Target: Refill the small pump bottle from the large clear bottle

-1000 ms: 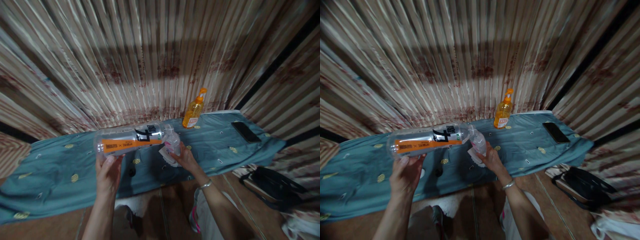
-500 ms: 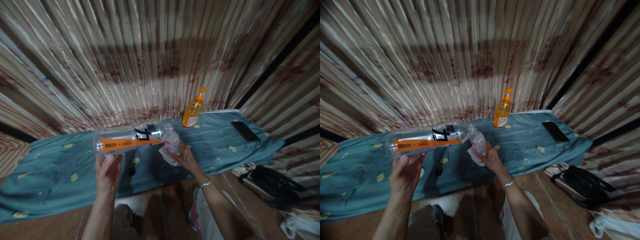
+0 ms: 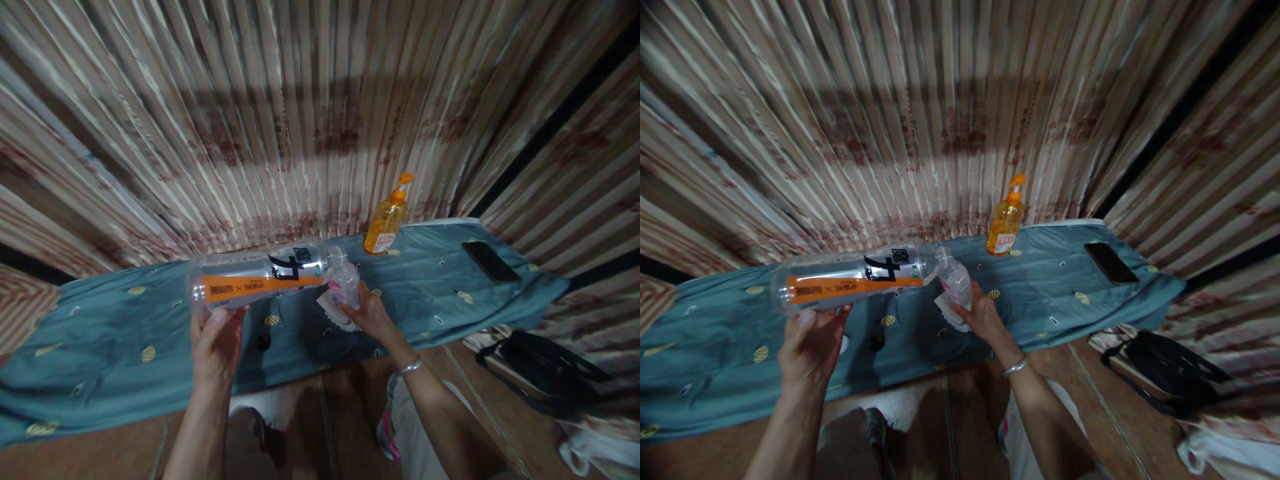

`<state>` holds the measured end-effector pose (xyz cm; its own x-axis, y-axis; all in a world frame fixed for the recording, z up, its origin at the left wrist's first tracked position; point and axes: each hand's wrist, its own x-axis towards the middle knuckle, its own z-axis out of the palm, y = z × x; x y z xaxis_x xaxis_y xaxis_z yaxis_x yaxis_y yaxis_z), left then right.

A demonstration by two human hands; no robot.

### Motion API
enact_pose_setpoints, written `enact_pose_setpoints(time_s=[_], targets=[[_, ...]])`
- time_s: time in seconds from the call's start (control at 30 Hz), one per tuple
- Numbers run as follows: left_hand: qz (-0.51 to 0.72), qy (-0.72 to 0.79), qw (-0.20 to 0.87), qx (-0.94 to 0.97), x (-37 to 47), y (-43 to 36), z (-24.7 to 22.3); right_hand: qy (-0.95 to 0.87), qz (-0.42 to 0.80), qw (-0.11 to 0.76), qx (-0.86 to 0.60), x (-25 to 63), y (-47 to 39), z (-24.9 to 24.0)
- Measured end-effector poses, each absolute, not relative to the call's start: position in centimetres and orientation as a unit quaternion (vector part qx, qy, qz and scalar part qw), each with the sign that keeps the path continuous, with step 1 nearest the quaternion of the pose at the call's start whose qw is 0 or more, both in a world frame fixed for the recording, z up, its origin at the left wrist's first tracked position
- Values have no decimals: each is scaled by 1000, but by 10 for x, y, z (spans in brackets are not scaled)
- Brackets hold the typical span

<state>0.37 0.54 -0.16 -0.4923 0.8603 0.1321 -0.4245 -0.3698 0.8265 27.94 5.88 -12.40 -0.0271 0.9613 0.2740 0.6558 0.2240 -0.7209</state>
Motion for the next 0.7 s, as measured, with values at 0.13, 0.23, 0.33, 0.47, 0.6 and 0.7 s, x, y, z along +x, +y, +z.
enact_pose_setpoints(time_s=[0.13, 0.23, 0.33, 0.47, 0.6, 0.7], targets=[[773, 381, 413, 295, 3, 5, -1, -681, 216, 376, -590, 279, 58, -121], [768, 385, 407, 309, 3, 5, -2, -683, 214, 375, -589, 279, 58, -118], [770, 387, 403, 308, 3, 5, -4, -686, 214, 373, -587, 279, 58, -118], [771, 384, 403, 308, 2, 5, -6, -687, 210, 373, -587, 279, 58, -119], [771, 379, 409, 309, 1, 5, -5, -687, 213, 369, -588, 280, 58, -118], [773, 378, 408, 305, 2, 5, -5, -682, 218, 369, -592, 279, 58, -117]])
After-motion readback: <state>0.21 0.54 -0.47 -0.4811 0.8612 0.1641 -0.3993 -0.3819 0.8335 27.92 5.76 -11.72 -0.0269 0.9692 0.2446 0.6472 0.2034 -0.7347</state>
